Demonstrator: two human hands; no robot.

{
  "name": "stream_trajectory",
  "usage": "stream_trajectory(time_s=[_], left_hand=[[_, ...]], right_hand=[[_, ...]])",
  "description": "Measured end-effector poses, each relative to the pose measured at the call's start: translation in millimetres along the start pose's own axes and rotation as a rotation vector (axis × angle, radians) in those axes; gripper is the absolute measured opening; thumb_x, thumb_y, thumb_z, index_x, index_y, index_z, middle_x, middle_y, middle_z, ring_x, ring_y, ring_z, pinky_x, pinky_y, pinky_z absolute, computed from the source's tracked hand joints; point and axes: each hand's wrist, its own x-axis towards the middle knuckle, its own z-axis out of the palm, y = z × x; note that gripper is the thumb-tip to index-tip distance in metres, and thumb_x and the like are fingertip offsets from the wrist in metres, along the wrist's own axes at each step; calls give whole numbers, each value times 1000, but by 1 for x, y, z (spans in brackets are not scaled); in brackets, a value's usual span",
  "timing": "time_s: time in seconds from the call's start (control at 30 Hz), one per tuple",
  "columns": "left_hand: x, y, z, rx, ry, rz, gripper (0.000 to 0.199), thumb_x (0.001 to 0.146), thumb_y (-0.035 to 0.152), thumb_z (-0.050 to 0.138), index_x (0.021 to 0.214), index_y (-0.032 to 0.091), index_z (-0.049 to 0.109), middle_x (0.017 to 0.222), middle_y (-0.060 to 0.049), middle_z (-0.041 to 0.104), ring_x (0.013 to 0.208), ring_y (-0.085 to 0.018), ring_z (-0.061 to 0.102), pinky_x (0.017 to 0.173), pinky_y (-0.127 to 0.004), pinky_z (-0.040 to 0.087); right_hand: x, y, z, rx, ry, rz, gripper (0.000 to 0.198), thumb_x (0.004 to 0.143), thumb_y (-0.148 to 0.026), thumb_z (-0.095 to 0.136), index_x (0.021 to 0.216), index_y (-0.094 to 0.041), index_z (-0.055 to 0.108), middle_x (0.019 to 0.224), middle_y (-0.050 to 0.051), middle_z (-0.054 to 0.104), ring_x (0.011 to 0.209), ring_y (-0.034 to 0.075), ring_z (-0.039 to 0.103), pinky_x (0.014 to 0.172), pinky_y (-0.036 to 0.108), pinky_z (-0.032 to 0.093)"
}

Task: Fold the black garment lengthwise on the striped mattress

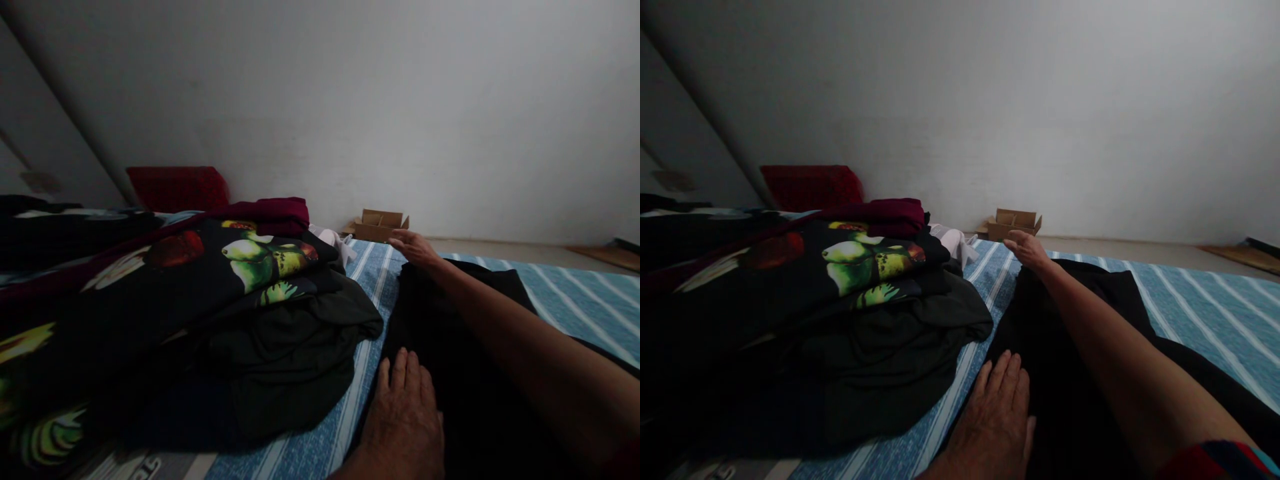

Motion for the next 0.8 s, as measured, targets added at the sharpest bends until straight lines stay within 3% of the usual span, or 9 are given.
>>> stream_trajectory(time_s=[0.1, 0.17, 0.23, 0.33, 0.43, 0.53, 0.8], left_hand=[[-1, -1, 1, 1, -4, 4, 50, 93, 33, 28, 132, 5, 40, 141, -20, 34, 133, -33, 23, 106, -51, 26], [-1, -2, 2, 3, -2, 10, 50, 93, 33, 28, 132, 4, 39, 141, -20, 33, 133, -33, 22, 106, -51, 26], [-1, -2, 2, 5, -2, 13, 50, 93, 32, 27, 132, 4, 39, 141, -20, 33, 133, -32, 22, 107, -50, 25], [0, -2, 1, 14, -1, 8, 50, 93, 33, 27, 132, 4, 40, 141, -20, 34, 132, -33, 23, 106, -50, 27], [0, 0, 0, 30, 10, 5, 50, 93, 33, 26, 131, 4, 40, 140, -20, 35, 132, -33, 24, 106, -50, 27], [-1, 1, 1, 59, 28, 5, 50, 93, 33, 27, 132, 4, 40, 141, -20, 34, 132, -33, 24, 106, -50, 28], [1, 0, 5, 104, 54, 13, 50, 93, 34, 27, 132, 5, 40, 140, -19, 36, 131, -34, 26, 105, -50, 30]], right_hand=[[-3, 8, -2, -15, 15, 130, 42, 87, -43, 44, 111, -13, 61, 96, 13, 66, 87, 22, 60, 71, 26, 41], [-7, 17, -4, -37, 12, 217, 35, 87, -39, 44, 96, -13, 67, 88, 14, 66, 84, 23, 61, 69, 28, 40], [-11, 28, -5, -45, 9, 265, 27, 83, -31, 50, 100, -17, 65, 92, 12, 66, 86, 23, 61, 68, 28, 40], [-14, 39, -6, -37, -22, 312, 36, 75, -37, 61, 104, -17, 62, 93, 11, 65, 86, 23, 60, 65, 28, 41], [-14, 44, -2, -16, -103, 365, 34, 68, -46, 66, 78, -14, 67, 73, 9, 63, 72, 22, 60, 57, 27, 41], [-13, 41, 6, 22, -158, 377, 25, 65, -37, 70, 60, -14, 63, 58, 5, 58, 61, 18, 58, 51, 24, 39], [-10, 31, 34, 172, -115, 332, 14, 70, -25, 63, 73, -14, 69, 64, 3, 63, 64, 15, 59, 54, 21, 40]])
